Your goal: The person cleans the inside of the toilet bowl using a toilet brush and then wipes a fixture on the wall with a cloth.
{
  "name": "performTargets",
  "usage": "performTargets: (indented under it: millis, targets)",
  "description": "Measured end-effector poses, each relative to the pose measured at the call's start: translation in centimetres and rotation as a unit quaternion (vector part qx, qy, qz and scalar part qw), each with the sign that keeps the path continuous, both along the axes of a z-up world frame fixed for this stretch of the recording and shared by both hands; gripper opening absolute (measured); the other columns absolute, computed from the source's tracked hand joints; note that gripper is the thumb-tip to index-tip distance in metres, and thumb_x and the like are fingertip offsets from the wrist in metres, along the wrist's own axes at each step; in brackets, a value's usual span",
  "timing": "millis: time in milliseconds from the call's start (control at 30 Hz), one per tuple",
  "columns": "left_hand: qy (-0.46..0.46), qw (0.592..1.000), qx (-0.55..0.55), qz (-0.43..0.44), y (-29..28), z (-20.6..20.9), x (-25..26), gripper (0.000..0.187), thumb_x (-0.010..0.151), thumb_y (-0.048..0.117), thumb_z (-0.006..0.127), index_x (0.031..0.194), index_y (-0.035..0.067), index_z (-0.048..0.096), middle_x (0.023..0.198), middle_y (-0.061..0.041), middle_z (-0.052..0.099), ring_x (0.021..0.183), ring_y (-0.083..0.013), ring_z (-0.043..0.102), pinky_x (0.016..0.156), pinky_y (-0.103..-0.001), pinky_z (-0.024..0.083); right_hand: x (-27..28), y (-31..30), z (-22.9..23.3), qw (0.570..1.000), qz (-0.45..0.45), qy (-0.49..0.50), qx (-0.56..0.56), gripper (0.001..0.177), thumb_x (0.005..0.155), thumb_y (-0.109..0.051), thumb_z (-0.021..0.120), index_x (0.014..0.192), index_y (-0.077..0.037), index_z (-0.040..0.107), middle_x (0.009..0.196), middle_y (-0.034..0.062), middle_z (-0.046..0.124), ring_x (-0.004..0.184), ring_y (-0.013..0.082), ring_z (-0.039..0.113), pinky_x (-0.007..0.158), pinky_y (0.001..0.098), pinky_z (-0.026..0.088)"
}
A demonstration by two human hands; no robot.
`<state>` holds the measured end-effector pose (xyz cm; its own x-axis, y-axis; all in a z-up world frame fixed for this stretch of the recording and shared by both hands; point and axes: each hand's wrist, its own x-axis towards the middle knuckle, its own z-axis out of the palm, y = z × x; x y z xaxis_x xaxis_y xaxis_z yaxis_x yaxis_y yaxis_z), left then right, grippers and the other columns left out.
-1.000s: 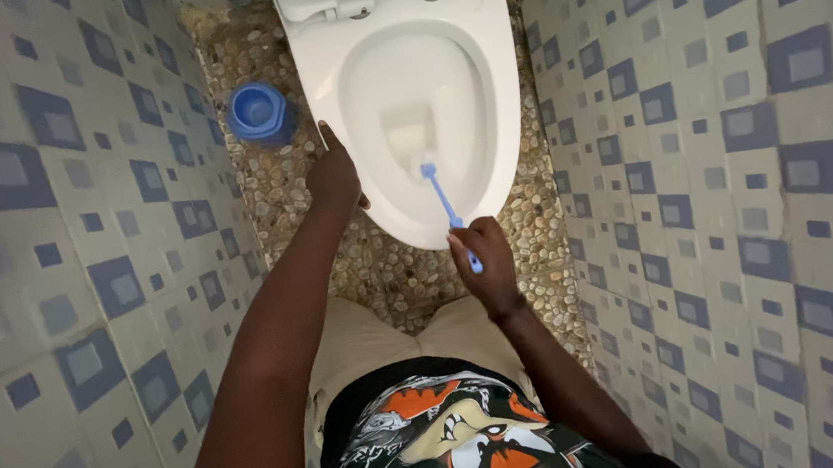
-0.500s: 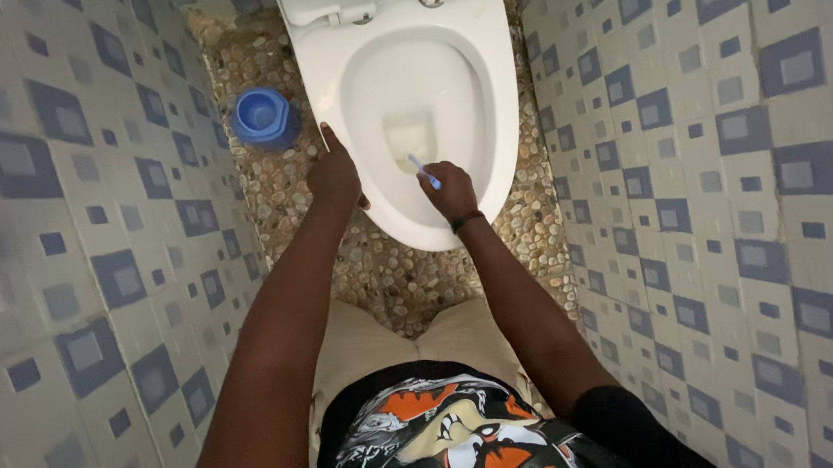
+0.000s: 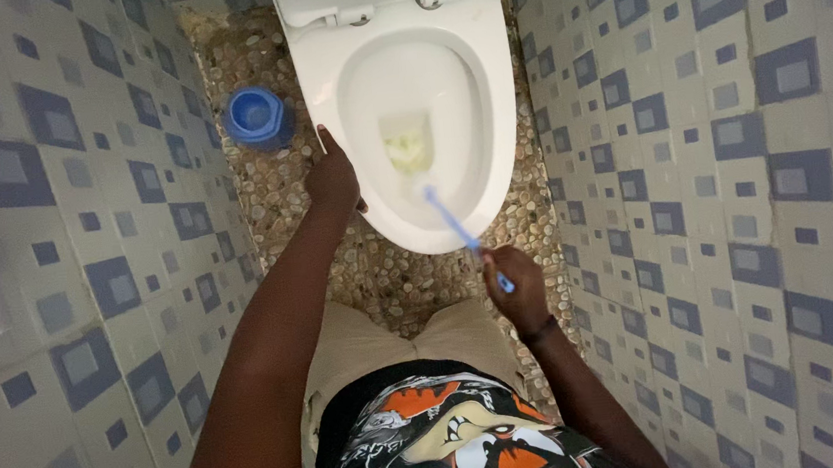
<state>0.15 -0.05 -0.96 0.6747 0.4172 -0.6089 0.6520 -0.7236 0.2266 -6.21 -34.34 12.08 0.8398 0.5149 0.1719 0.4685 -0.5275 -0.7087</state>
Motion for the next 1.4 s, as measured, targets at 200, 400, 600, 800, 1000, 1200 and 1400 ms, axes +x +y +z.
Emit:
performTargets:
  millis: [200,400,600,800,1000,1200,1400]
  targets:
    - [0.048,0.999,-0.008,-0.013,0.0,0.5,-0.1,0.113,0.095,0.018,0.074,0.166,-0.001,-0.011,0.112,-0.025,0.075,0.088,-0.0326,0.075,0.072,-0.043,0.059,-0.1,1.2,1.4,0.999,-0.02,-0.03,-0.007,0.021,0.102,-0.011,0.057,0.102,0.0,0.074,0.085,0.0143,0.07,0.071,0.023,0.066,0.065,0.0346,0.056]
    - [-0.11,0.992,0.057,-0.023,0.3,-1.1,-0.5,0.102,0.098,0.015,0.072,0.159,0.006,-0.01,0.128,-0.041,0.057,0.083,-0.0357,0.076,0.058,-0.041,0.063,-0.3,1.3,1.8,0.997,0.022,0.06,-0.03,0.022,0.105,-0.014,0.059,0.091,-0.003,0.073,0.083,0.014,0.071,0.07,0.0247,0.068,0.067,0.0354,0.058]
    - [-0.05,0.996,0.063,-0.033,0.1,0.3,-0.3,0.137,0.069,0.021,0.092,0.153,0.001,-0.015,0.127,-0.039,0.056,0.106,-0.0421,0.065,0.068,-0.044,0.062,1.6,0.4,4.6,0.999,-0.014,-0.007,-0.032,0.022,0.106,-0.013,0.058,0.098,0.003,0.071,0.095,0.0198,0.072,0.082,0.0291,0.071,0.075,0.0389,0.058]
    - [-0.036,0.987,-0.12,0.098,0.0,0.8,0.3,0.107,0.098,0.026,0.069,0.16,0.01,-0.017,0.128,-0.027,0.061,0.082,-0.0348,0.077,0.073,-0.044,0.061,2.0,-0.4,3.0,0.99,-0.042,0.129,-0.029,0.024,0.106,-0.016,0.062,0.093,-0.002,0.076,0.087,0.0145,0.076,0.073,0.0263,0.072,0.076,0.0383,0.061]
    - [-0.08,0.992,-0.04,0.085,-0.2,5.2,-0.3,0.09,0.097,0.037,0.048,0.162,0.006,-0.006,0.133,-0.031,0.063,0.097,-0.0411,0.07,0.074,-0.046,0.063,3.0,0.1,2.6,0.997,0.017,-0.007,-0.073,0.023,0.106,-0.016,0.061,0.118,-0.001,0.074,0.101,0.0179,0.075,0.083,0.0254,0.072,0.075,0.039,0.061]
    - [0.03,0.999,0.006,-0.02,-0.4,5.4,-0.1,0.142,0.072,0.025,0.095,0.16,0.003,-0.014,0.152,-0.036,0.04,0.125,-0.0409,0.061,0.084,-0.043,0.06,4.5,4.4,-1.8,0.996,-0.031,0.05,-0.062,0.024,0.096,-0.023,0.071,0.109,-0.004,0.077,0.085,0.0128,0.073,0.074,0.0252,0.069,0.065,0.0414,0.057]
    - [-0.01,1.0,0.005,0.021,-0.1,0.8,0.1,0.125,0.086,0.013,0.083,0.164,0.005,-0.014,0.136,-0.033,0.06,0.115,-0.0399,0.068,0.081,-0.048,0.061,7.8,8.6,-8.0,0.996,-0.006,-0.026,-0.088,0.018,0.092,-0.022,0.077,0.097,-0.005,0.077,0.081,0.0139,0.065,0.076,0.0333,0.063,0.069,0.0459,0.05]
